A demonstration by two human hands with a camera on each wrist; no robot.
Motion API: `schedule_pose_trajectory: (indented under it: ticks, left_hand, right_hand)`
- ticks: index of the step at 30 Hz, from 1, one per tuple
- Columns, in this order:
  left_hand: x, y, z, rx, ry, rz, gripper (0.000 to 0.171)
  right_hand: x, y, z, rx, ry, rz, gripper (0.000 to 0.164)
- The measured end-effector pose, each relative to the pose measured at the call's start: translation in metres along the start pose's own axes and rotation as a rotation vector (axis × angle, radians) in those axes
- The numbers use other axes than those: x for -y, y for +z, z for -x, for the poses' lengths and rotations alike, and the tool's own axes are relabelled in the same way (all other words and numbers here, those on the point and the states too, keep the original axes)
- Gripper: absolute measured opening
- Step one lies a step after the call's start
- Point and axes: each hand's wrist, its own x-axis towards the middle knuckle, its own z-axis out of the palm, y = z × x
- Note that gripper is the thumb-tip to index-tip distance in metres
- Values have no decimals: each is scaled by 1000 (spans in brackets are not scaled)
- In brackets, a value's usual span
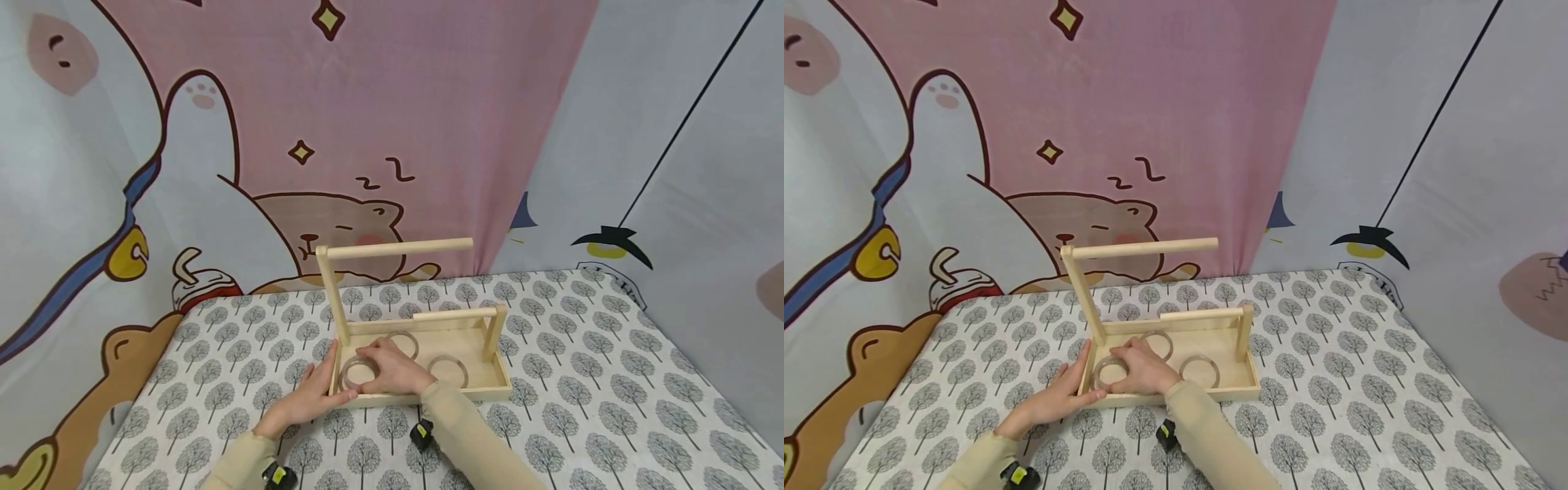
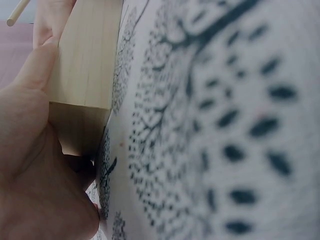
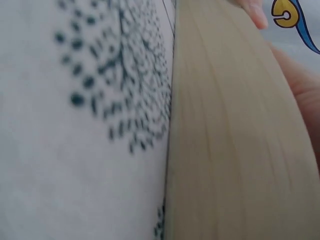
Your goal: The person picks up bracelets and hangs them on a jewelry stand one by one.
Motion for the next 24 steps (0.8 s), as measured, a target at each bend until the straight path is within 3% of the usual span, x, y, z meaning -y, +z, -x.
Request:
schedule_pose_trajectory:
  ticks: [9, 15, 24]
  left_hand:
    - [0, 1, 0, 7, -4, 3, 100]
    - [-1, 1, 0, 5, -8, 3, 98]
    - [1, 1, 0, 0, -1, -15, 101]
  right_hand:
    - [-8, -2, 1, -20, 13, -100, 79]
    - [-9, -2, 3, -79, -30, -162, 72]
    - [-4, -5, 9, -95, -75, -242, 72]
